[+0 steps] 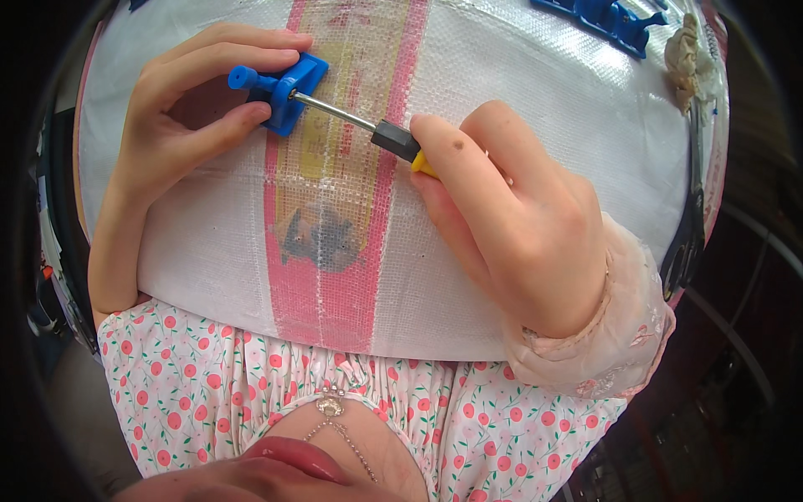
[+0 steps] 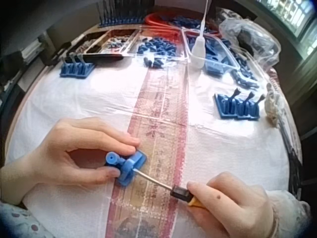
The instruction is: Assembling small blue plastic components using a yellow-handled screwdriver.
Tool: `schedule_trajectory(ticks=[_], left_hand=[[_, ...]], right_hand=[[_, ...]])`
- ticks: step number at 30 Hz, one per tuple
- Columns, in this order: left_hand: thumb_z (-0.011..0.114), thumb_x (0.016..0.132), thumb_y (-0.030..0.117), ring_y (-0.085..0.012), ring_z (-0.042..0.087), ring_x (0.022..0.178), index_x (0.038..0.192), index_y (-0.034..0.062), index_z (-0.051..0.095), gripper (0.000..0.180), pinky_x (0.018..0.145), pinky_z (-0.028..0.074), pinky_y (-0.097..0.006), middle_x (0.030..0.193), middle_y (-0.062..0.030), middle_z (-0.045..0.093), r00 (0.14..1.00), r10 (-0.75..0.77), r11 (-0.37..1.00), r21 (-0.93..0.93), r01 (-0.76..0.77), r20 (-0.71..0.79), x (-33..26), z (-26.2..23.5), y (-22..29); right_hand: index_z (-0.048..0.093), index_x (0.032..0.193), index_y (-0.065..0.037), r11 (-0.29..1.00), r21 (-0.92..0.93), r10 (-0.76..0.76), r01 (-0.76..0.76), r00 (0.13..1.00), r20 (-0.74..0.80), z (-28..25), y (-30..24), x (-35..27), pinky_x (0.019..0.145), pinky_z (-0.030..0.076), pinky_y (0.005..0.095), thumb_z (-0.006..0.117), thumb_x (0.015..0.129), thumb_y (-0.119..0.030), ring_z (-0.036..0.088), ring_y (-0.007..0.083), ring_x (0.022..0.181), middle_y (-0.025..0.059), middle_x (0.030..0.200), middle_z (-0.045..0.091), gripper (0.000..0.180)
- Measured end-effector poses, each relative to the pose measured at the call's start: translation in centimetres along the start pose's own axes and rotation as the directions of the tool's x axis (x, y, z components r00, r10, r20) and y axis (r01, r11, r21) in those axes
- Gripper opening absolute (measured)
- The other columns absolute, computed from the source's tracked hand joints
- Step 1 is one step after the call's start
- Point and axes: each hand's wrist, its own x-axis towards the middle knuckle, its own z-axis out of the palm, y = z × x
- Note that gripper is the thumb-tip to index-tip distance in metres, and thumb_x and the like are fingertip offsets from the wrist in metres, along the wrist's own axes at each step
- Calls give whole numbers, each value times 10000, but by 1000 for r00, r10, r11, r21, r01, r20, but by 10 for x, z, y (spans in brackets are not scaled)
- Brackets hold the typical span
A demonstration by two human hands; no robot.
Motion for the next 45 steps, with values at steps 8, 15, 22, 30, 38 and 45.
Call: schedule_trajectory(ticks=[8,15,22,30,38,45], left_hand=[[754,783,31,-263,640,1128,1107,28,705,327,966,527,-342,1196,-150,664,1000,-8,1000,3,8,16,2,-1,3],[752,785,27,-269,643,1127,1090,47,715,307,962,531,-337,1194,-146,665,999,-28,1000,-1,28,40,3,-1,5],[804,768,69,-207,647,948,1115,79,726,356,845,553,-287,1034,-103,647,952,-279,956,60,288,-125,22,20,45],[807,758,47,-197,663,967,1082,71,738,332,851,564,-273,1002,-107,650,979,-201,968,-154,200,8,5,0,17],[791,752,10,-219,679,966,1073,60,737,330,879,570,-293,1000,-114,674,975,-219,966,-135,220,27,1,0,17],[783,763,10,-232,670,997,1090,46,724,334,877,575,-303,1041,-126,659,984,-178,970,-172,174,-9,0,-1,15]], right_hand=[[633,1125,72,974,-211,-106,88,992,-74,8,-6,-2,560,504,267,746,765,70,649,222,681,151,854,614,378],[632,1112,106,969,-218,-138,120,988,-70,11,-8,-4,555,503,271,750,743,95,653,231,682,165,845,616,387],[630,1106,113,986,-141,-99,91,994,-52,4,-7,-1,576,499,267,751,747,80,643,220,690,158,825,600,380],[636,1085,92,992,-91,-97,90,992,-80,6,-10,4,571,482,260,749,755,70,634,208,682,139,811,590,349],[638,1043,75,985,171,-5,7,1000,-13,2,-2,12,564,430,238,752,753,71,574,155,666,110,794,574,312],[642,1051,56,998,0,-55,55,998,-19,-6,-8,17,623,457,253,732,781,55,590,178,700,107,823,566,285]])
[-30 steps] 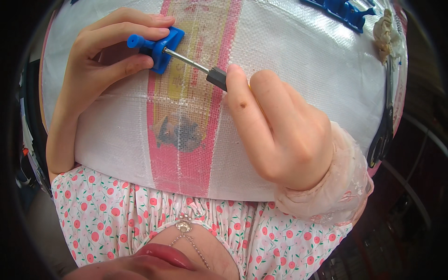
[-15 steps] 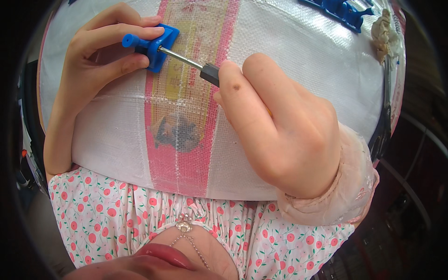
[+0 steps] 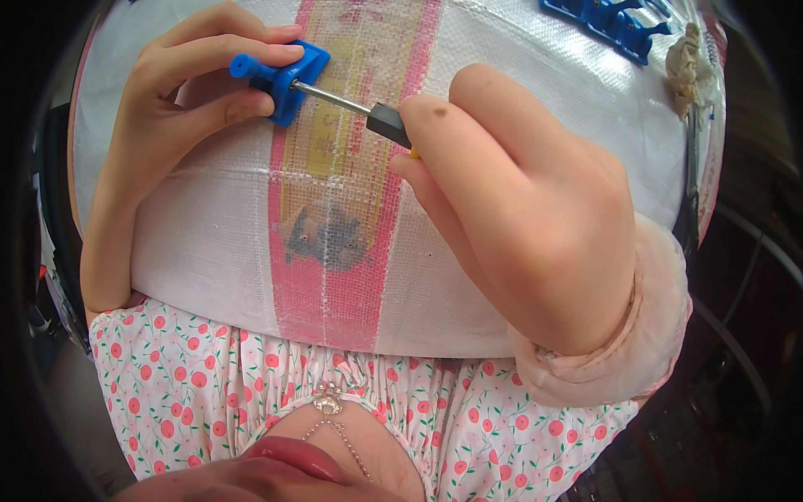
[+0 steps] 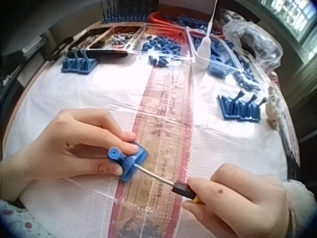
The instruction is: Assembling small blue plastic components using a yellow-handled screwdriver.
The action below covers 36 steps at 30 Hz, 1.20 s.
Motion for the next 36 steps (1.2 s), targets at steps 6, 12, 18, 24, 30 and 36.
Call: schedule_trajectory(ticks=[6,12,18,24,30,36], left_hand=[[787,787,57,-216,672,947,1106,22,705,331,844,575,-289,1051,-133,652,997,49,993,108,-43,-52,0,2,4],[804,789,110,-193,657,944,1138,25,686,378,800,561,-264,1059,-135,646,995,-63,998,12,64,-83,-5,2,1],[825,779,206,-218,631,951,1141,49,699,414,770,554,-277,1112,-148,611,997,39,965,262,-19,-71,-5,-1,1],[822,777,212,-247,635,959,1124,44,709,402,813,544,-318,1123,-166,615,992,13,949,314,29,-128,-5,7,14],[809,790,182,-258,649,980,1111,11,701,379,831,532,-335,1102,-170,657,995,75,943,331,-47,-73,-5,0,4],[803,796,153,-253,649,978,1122,-11,683,384,838,526,-327,1082,-170,658,989,87,967,247,-56,-118,-8,6,-5]], right_hand=[[608,1169,38,982,105,153,-159,987,55,3,-6,-5,668,469,266,650,798,105,589,220,737,115,882,561,379],[601,1208,27,972,160,146,-172,976,161,-3,4,-1,687,470,268,622,804,110,586,211,731,110,887,575,412],[635,1198,22,980,179,63,-88,988,138,-5,15,2,626,453,260,660,791,101,600,183,706,122,855,619,415],[651,1192,32,992,115,32,-45,993,109,-3,15,4,557,425,253,676,775,112,573,158,625,113,778,592,426],[653,1196,33,999,46,13,-18,995,104,-3,19,5,565,427,253,676,774,124,575,159,643,107,781,585,433],[660,1202,19,998,54,15,-19,997,73,-5,25,4,590,447,254,698,760,125,602,174,691,105,808,606,455]])
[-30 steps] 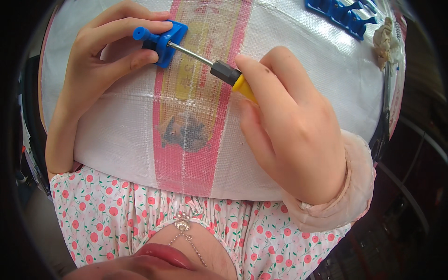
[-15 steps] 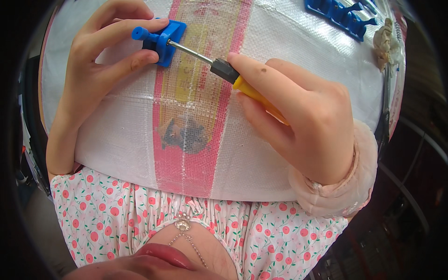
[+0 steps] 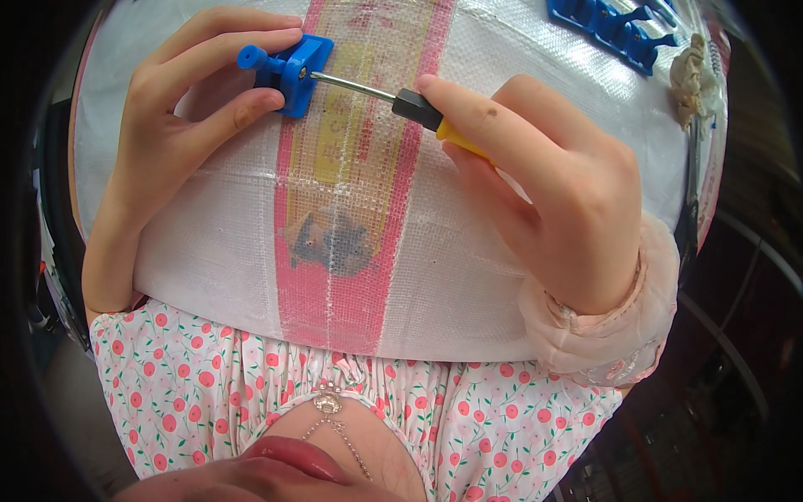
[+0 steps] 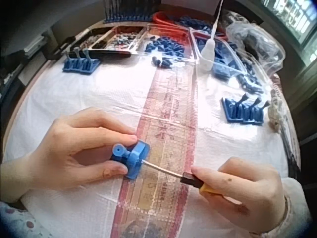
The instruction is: Assembling small blue plastic components using a yellow-handled screwdriver.
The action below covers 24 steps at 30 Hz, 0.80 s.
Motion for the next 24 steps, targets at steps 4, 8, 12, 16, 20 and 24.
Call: schedule_trajectory(ticks=[4,8,12,16,20,24], left_hand=[[800,796,140,-250,646,983,1130,-22,676,391,844,523,-326,1083,-173,654,999,-2,999,50,0,45,3,-5,5],[802,788,130,-250,644,983,1137,-17,676,399,850,521,-326,1091,-171,651,999,21,1000,-8,-21,-29,-1,4,-6],[808,785,130,-241,643,976,1149,-8,676,411,851,522,-323,1084,-160,651,999,12,999,-48,-10,36,4,-4,-1],[810,789,134,-223,643,966,1153,0,679,410,845,527,-313,1066,-147,654,993,-78,995,-56,83,85,4,-6,3],[810,788,119,-203,651,956,1146,7,687,394,836,544,-297,1057,-142,655,991,-97,990,-94,106,96,6,-7,1],[806,780,75,-186,663,953,1136,10,691,379,855,570,-284,1063,-134,653,984,-165,958,-228,175,64,3,-5,-1]], right_hand=[[668,1196,13,999,-28,-15,15,1000,-8,1,1,-2,591,452,252,723,740,122,610,178,698,100,811,609,472],[677,1188,3,992,-117,-52,47,998,-36,2,1,-3,584,454,252,745,723,113,607,174,695,103,815,613,482],[688,1175,-6,982,-180,-66,52,995,-70,5,0,-5,565,450,252,756,717,103,600,169,680,103,807,609,476],[701,1150,-7,951,-285,-147,116,985,-91,6,2,-5,535,437,246,766,694,100,582,161,645,94,781,585,474],[713,1121,-2,905,-394,-212,159,973,-94,8,-2,-4,510,426,242,772,643,104,560,148,610,78,755,551,494],[717,1097,15,829,-518,-286,209,955,-73,11,-12,-2,493,425,248,769,606,100,547,142,582,64,743,524,501]])
